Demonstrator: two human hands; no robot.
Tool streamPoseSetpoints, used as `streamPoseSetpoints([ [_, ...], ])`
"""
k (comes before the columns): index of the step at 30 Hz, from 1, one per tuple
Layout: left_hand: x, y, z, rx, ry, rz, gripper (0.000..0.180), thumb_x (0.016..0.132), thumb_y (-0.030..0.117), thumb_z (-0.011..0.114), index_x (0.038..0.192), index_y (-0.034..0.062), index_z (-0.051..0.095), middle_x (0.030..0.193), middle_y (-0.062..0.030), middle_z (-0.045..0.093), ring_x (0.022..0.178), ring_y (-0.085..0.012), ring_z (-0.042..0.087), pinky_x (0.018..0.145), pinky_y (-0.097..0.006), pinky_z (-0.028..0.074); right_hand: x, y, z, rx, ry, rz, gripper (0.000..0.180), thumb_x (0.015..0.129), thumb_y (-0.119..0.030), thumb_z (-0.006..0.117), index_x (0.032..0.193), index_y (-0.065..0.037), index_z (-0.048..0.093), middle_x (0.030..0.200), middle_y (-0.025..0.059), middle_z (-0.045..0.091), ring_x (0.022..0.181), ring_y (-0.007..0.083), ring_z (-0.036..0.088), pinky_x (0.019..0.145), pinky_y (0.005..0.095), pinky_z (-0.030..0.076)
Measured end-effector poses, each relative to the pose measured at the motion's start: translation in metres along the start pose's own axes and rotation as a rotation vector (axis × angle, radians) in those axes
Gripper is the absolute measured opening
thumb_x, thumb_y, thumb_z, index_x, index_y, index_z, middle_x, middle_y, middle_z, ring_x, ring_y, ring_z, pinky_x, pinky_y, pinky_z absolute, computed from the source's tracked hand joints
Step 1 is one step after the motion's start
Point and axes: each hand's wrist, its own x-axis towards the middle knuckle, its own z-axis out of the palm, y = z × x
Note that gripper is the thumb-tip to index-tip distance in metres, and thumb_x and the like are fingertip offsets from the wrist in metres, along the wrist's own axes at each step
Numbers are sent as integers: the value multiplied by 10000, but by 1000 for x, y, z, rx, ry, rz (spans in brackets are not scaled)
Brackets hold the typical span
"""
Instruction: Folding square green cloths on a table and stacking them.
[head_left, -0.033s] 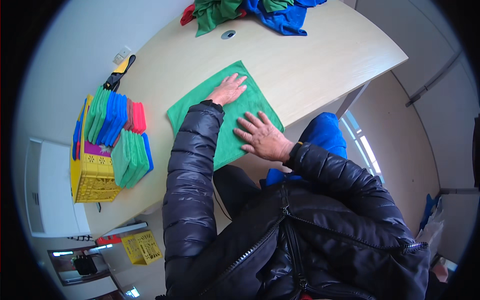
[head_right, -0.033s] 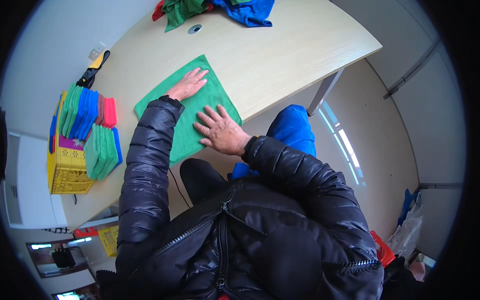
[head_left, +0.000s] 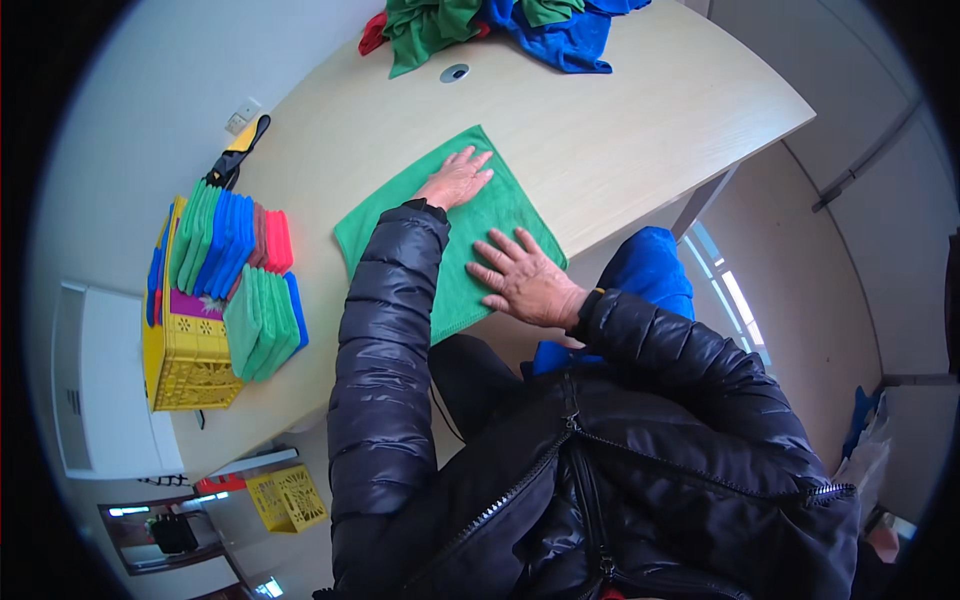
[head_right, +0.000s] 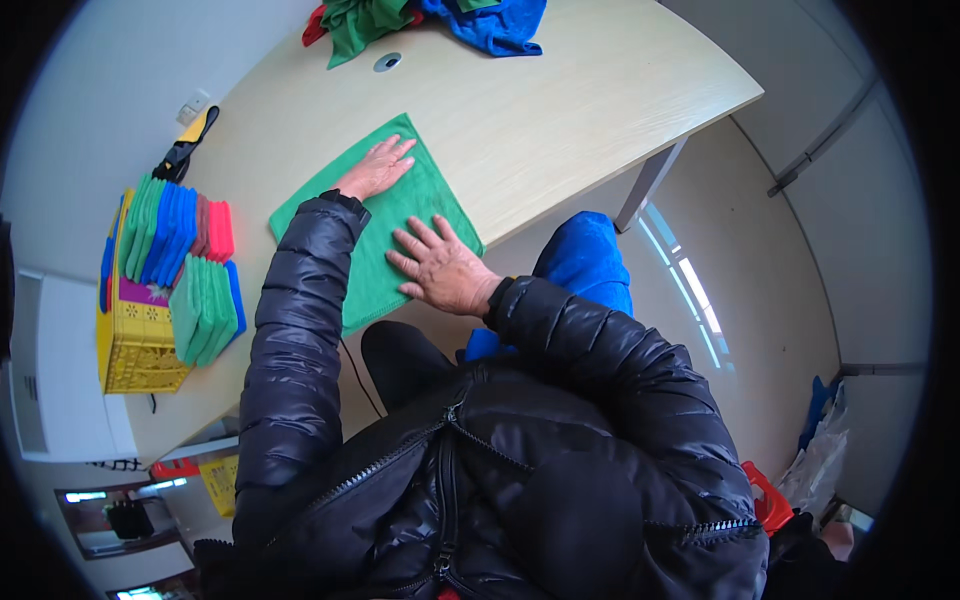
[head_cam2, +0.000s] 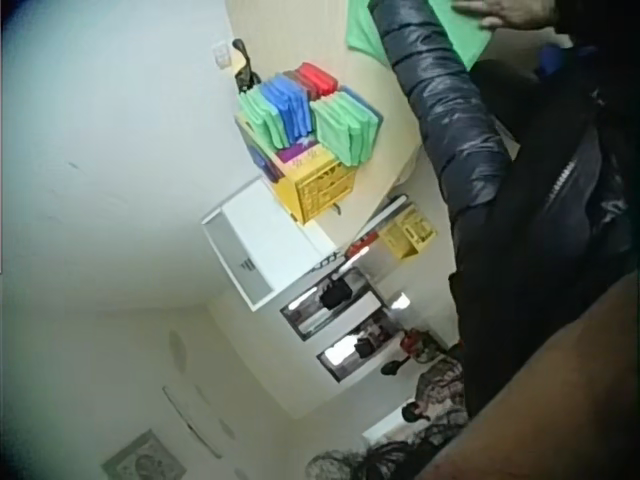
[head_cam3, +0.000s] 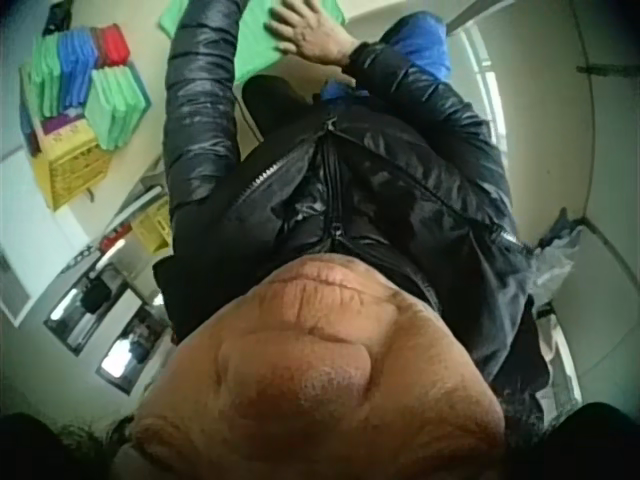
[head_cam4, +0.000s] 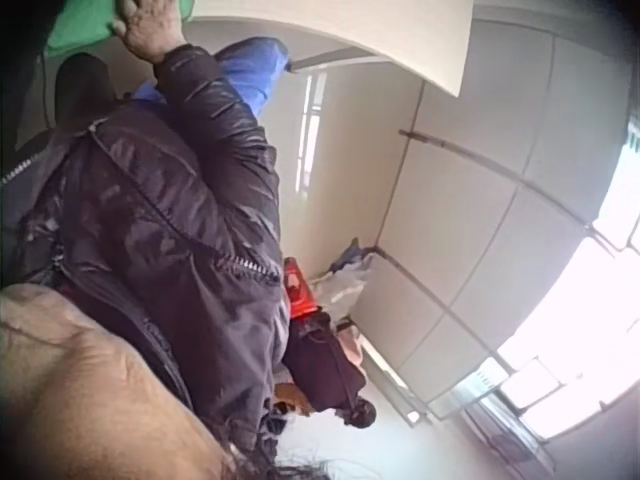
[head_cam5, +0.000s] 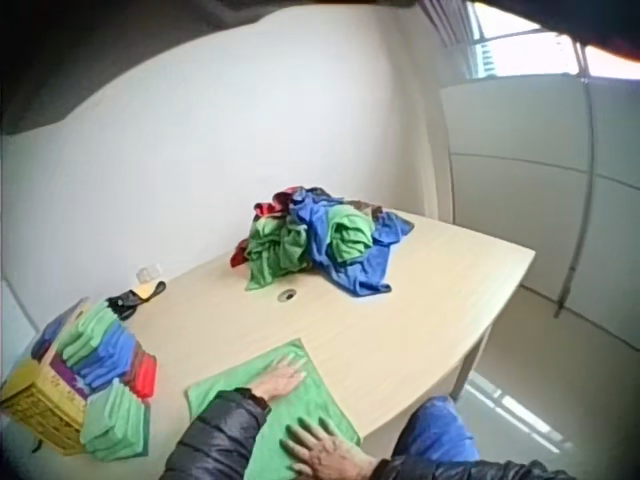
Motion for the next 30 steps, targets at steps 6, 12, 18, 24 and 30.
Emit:
streamPoseSetpoints([
  [6,49,-2,0,16,4,-115,590,1041,448,441,1549,161,359,1596,-227,306,1486,-381,270,1219,-433,227,-6,5,-4,44,-4,9,608,993,-511,465,1473,-137,462,1537,149,406,1452,371,320,1188,575,217],
  [12,-8,-84,-35,-236,130,85,581,1053,418,442,1533,96,383,1564,-179,389,1474,-293,325,1209,-398,247,3,0,2,93,-7,-16,611,993,-509,466,1478,-137,457,1539,149,402,1453,370,317,1192,573,209],
  [18,-123,-139,-60,-619,-149,-344,546,1071,420,416,1486,68,455,1473,-109,507,1386,-252,434,1151,-366,330,-5,12,-4,36,-39,33,612,990,-502,481,1481,-138,454,1553,151,378,1468,372,289,1197,572,200],
  [24,-201,-230,-19,-473,241,-284,527,1071,423,416,1449,65,493,1402,-123,558,1319,-267,494,1094,-396,388,10,-11,-8,70,-44,-14,610,991,-495,487,1488,-143,445,1560,152,368,1478,372,271,1203,570,191],
  [30,-166,-177,5,-170,247,-216,516,1051,409,441,1453,90,489,1458,-185,501,1382,-345,432,1136,-435,355,0,2,-3,18,-75,32,601,998,-504,478,1482,-148,456,1558,142,372,1476,368,274,1206,561,190],
])
